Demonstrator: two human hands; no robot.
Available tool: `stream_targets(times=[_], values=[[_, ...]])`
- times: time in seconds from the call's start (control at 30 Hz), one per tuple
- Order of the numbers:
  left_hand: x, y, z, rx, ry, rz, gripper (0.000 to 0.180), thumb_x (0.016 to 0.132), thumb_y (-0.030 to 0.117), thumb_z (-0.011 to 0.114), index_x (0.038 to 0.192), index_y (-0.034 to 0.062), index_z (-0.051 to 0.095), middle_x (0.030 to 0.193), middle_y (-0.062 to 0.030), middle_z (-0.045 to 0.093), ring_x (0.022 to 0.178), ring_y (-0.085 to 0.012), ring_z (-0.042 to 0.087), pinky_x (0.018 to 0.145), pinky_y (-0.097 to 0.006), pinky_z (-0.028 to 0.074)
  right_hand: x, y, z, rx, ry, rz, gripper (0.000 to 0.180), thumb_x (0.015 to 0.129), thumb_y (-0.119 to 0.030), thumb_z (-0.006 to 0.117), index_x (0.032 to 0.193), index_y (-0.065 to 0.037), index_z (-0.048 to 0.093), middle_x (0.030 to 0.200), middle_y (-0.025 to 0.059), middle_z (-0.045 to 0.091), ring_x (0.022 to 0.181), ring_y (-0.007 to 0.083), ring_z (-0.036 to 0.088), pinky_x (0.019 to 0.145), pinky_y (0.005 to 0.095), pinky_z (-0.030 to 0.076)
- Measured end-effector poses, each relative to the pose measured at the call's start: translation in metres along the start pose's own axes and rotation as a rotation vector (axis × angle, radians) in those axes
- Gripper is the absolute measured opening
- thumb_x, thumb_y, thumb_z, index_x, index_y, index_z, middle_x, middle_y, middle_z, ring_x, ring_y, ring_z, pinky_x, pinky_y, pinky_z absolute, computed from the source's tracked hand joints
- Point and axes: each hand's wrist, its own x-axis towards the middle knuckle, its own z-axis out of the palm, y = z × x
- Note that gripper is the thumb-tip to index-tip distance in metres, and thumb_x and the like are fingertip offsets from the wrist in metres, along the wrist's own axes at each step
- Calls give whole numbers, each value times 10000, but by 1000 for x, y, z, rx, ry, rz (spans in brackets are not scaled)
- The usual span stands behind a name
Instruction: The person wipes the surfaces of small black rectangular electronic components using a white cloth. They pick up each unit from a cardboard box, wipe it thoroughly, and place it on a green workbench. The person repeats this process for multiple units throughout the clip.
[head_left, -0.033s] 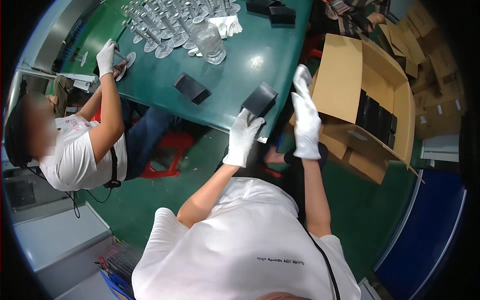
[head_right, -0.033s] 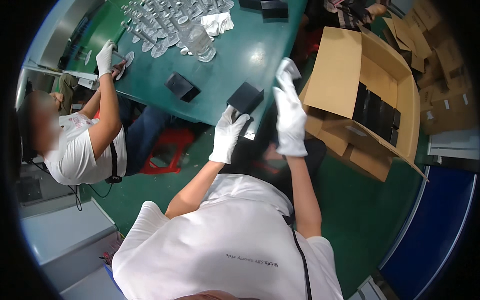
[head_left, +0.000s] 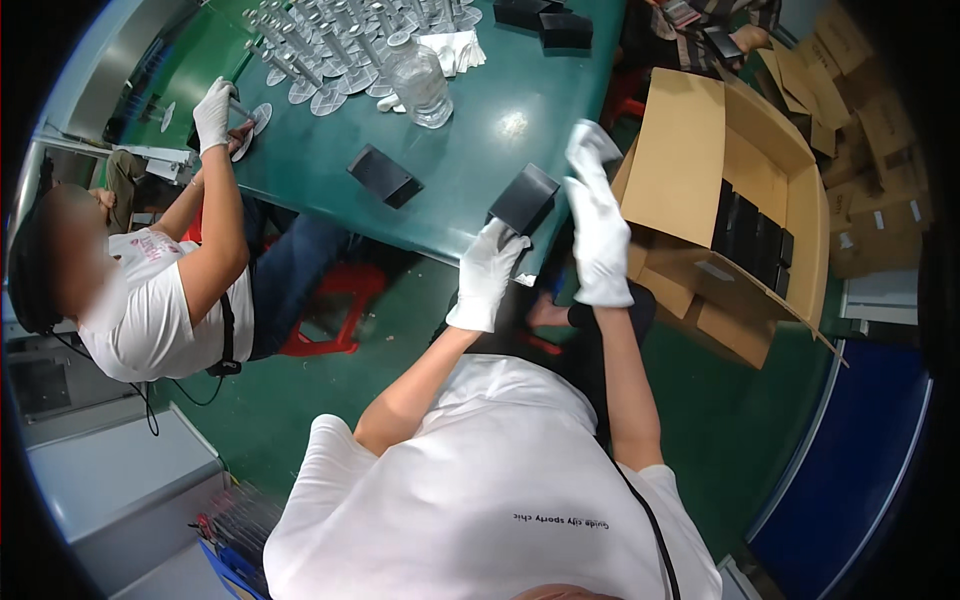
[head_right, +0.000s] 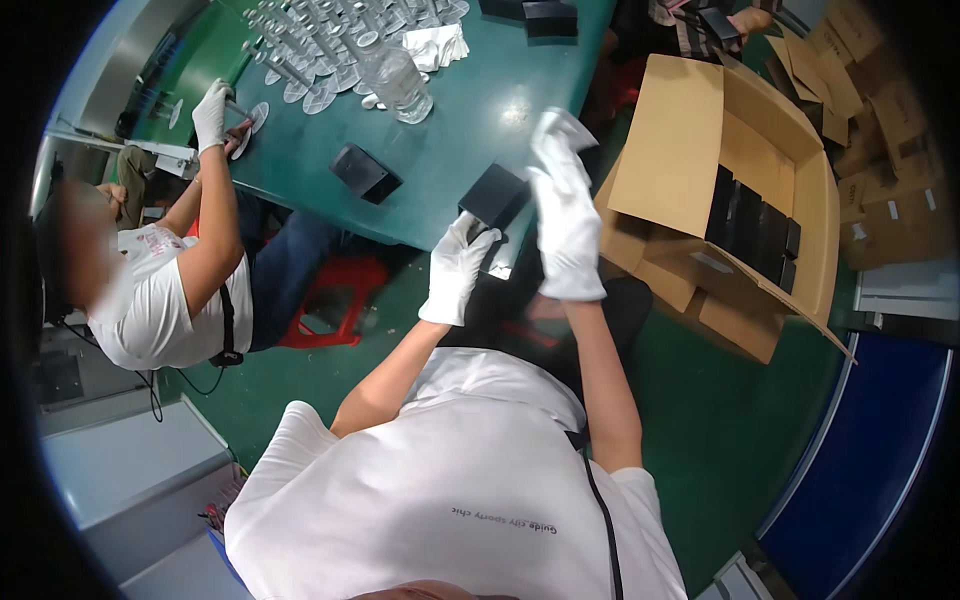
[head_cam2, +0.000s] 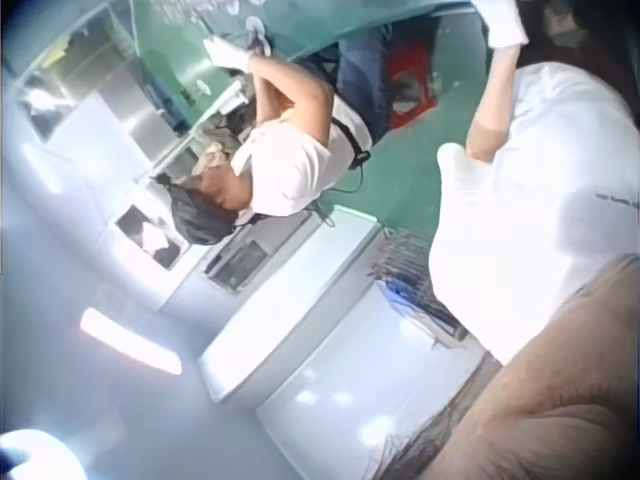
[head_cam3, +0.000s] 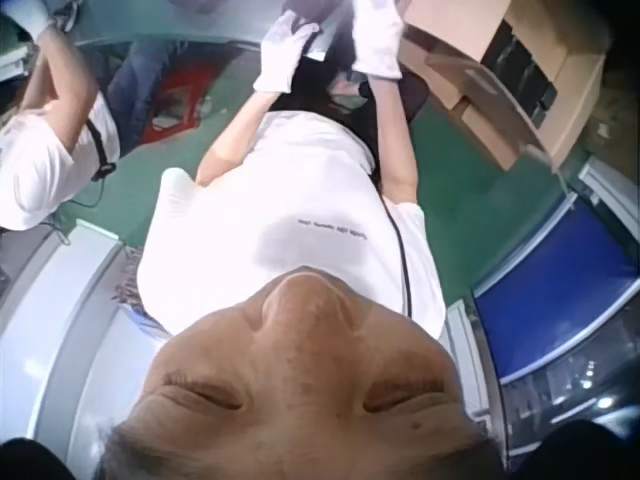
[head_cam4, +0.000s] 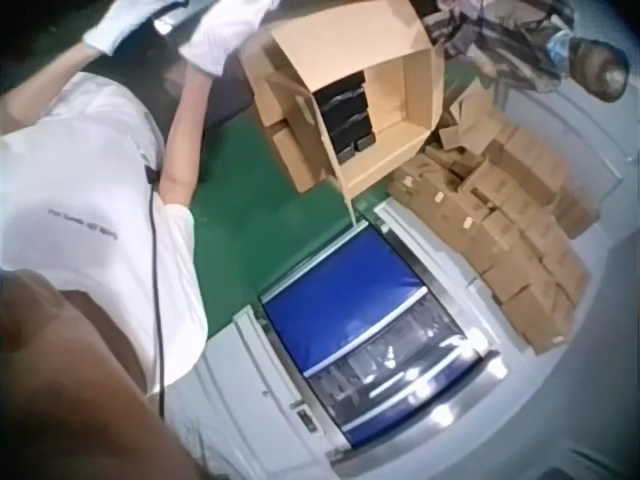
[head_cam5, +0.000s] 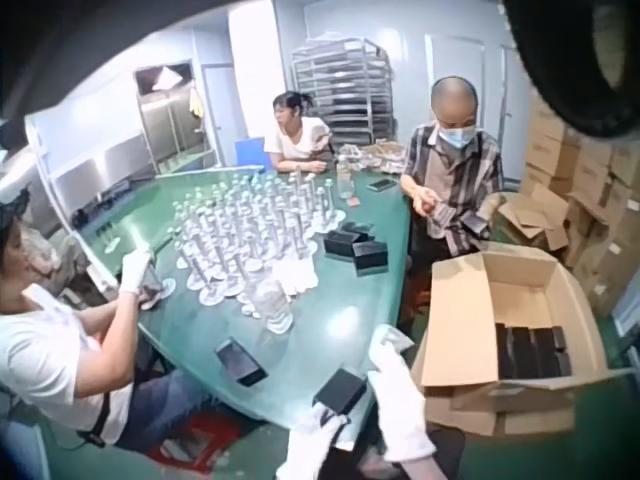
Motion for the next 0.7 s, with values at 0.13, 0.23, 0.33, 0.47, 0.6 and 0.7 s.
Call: stream_targets(times=[0.13,0.23,0.33,0.47,0.6,0.7], values=[[1,-38,-22,361,21,230,216,944,-12,568,1149,-29,635,1044,-88,703,966,-149,643,860,-262,487,8,5,59,-642,-138,-418,364,949,-224,566,1268,-55,615,1401,131,553,1324,333,467,1151,437,300],[0,-44,-22,322,30,335,222,951,30,599,1159,-37,642,1024,-77,708,918,-156,641,841,-257,498,-13,1,71,-356,-273,-311,363,971,-244,531,1271,-55,609,1410,121,542,1304,298,494,1122,430,357],[3,-90,-28,641,112,422,252,957,44,559,1195,-22,607,1057,-91,679,963,-179,635,860,-286,492,-40,-22,56,-358,-368,-335,316,962,-162,554,1252,-70,640,1367,84,595,1312,225,506,1146,417,341],[5,-165,-55,650,77,408,282,947,68,554,1216,-10,585,1076,-103,656,995,-202,631,868,-317,493,-59,-33,36,123,-593,-90,342,966,-156,535,1283,-62,624,1341,71,616,1303,233,516,1173,370,305],[10,-99,-48,543,-246,348,352,912,118,609,1246,15,572,1091,-104,629,983,-217,617,838,-370,488,-52,-6,-22,290,-637,211,323,993,-193,497,1234,-25,630,1149,101,684,1063,232,650,943,340,503],[4,-10,-21,579,-206,121,430,855,184,705,1242,23,613,1193,-119,636,997,-223,640,871,-353,481,-49,28,-61,377,-351,430,385,1042,-280,454,1208,27,615,1104,73,683,967,173,656,861,316,521]])
